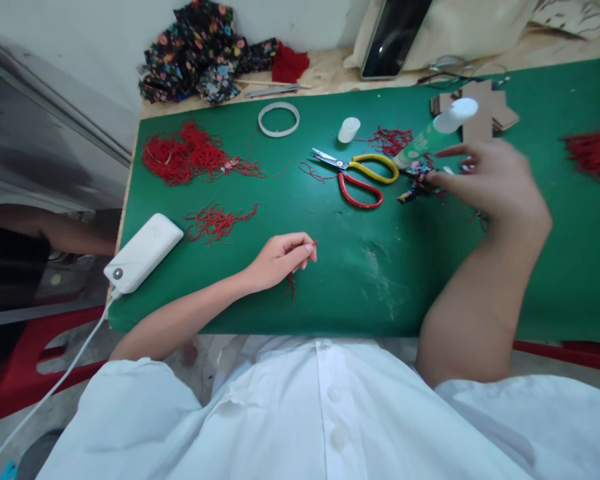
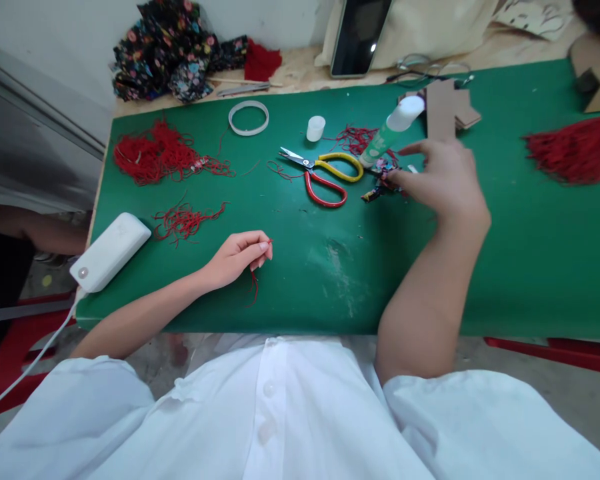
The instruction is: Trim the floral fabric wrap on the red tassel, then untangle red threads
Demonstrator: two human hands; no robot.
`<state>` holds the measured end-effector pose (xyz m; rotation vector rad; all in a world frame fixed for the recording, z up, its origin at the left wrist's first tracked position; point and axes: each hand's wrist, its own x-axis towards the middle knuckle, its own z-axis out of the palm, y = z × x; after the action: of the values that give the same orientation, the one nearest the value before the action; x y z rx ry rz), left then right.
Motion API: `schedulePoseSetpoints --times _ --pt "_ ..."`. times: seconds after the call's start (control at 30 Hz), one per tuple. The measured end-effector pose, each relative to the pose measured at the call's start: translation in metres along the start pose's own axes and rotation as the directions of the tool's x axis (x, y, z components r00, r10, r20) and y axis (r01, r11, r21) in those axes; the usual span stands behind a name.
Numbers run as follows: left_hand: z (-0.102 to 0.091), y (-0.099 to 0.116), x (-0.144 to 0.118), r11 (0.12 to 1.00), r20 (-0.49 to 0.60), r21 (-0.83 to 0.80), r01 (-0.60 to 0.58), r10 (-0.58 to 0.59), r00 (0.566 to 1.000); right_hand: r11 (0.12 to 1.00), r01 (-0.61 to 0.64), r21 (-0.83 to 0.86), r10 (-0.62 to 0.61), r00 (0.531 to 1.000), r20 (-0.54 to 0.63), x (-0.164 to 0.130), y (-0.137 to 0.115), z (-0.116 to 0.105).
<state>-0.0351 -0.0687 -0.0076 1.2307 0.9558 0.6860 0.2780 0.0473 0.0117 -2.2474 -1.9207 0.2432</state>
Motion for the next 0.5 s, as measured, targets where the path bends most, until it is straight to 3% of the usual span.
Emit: schedulePoseSetpoints --times 0.13,0.3,0.43,0.5 --pt "-0.001 0.001 0.0 1.0 -0.006 0.013 0.009 -0.009 1.0 0.992 0.115 -0.05 -0.106 0.982 0.153 -0.007 -0.018 -0.005" --pt "0.0 0.002 0.0 1.0 -0.014 0.013 0.003 -0.002 1.0 0.982 -0.116 -0.148 0.14 0.977 0.159 -0.004 -0.017 -0.001" --pt "0.001 0.001 0.001 1.0 -0.011 0.008 -0.001 0.001 1.0 0.928 -0.282 -0.242 0.286 0.958 -0.019 0.011 0.018 0.015" --pt "0.001 0.0 0.001 1.0 -0.012 0.011 0.0 0.0 1.0 0.915 -0.29 -0.28 0.249 0.953 -0.173 0.019 0.037 0.026"
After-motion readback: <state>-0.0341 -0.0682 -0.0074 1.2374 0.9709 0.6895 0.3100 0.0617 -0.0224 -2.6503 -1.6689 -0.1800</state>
